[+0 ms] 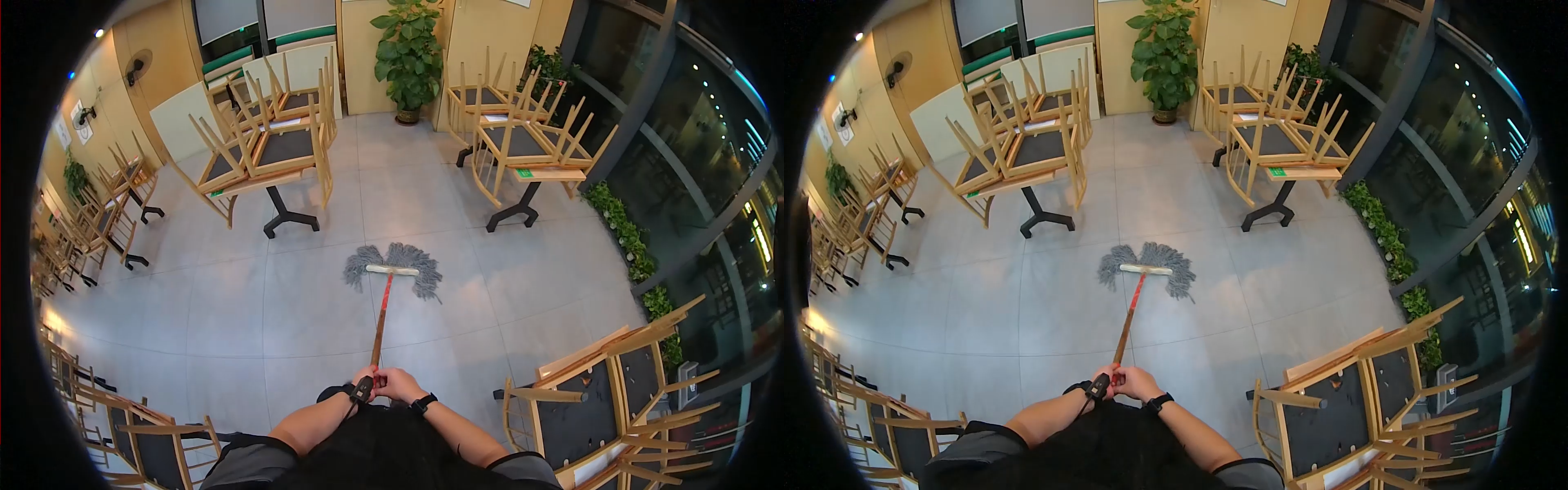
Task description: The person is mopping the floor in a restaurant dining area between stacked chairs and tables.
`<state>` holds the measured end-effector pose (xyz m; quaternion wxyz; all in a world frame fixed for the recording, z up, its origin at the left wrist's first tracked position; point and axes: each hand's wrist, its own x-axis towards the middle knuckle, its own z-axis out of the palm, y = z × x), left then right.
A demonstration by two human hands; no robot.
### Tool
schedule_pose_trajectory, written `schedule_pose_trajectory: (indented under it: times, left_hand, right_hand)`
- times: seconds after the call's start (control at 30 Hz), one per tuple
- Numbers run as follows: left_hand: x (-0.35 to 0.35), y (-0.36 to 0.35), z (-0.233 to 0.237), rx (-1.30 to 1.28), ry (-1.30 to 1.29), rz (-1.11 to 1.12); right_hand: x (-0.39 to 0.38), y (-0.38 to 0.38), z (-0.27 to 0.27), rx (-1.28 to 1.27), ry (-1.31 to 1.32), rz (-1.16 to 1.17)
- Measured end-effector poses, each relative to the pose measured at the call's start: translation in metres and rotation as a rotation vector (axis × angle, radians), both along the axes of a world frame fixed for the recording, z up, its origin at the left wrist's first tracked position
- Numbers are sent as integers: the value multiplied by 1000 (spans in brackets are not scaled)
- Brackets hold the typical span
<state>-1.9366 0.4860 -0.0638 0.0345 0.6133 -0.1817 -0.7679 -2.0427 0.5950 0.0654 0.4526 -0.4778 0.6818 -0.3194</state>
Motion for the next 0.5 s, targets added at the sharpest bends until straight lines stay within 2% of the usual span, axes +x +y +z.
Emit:
schedule_pose_trajectory:
  times: [0.03,0.07,0.2,0.27,0.3,0.33,0.43,0.5]
  left_hand:
    - [3,-9,-43,13,2,-20]
    - [5,-15,-65,27,4,-39]
    - [-23,-22,2,40,-17,-27]
    - [-33,-30,12,25,-45,-16]
    - [-23,-46,-43,29,-48,-48]
    - [-30,-49,-45,33,-43,-46]
    - [-61,-58,-26,144,29,15]
    - [-87,-67,16,98,34,17]
  right_hand:
    - [-4,-2,0,-24,-51,-19]
    - [-7,-5,-5,-23,-57,-21]
    - [-24,-21,-15,-8,-82,-34]
    - [-36,-31,-7,42,-60,0]
    - [-42,-36,-3,50,-32,13]
    - [-49,-42,-2,58,-1,25]
    - [-71,-62,-7,20,-29,34]
    - [-86,-81,-15,12,-13,40]
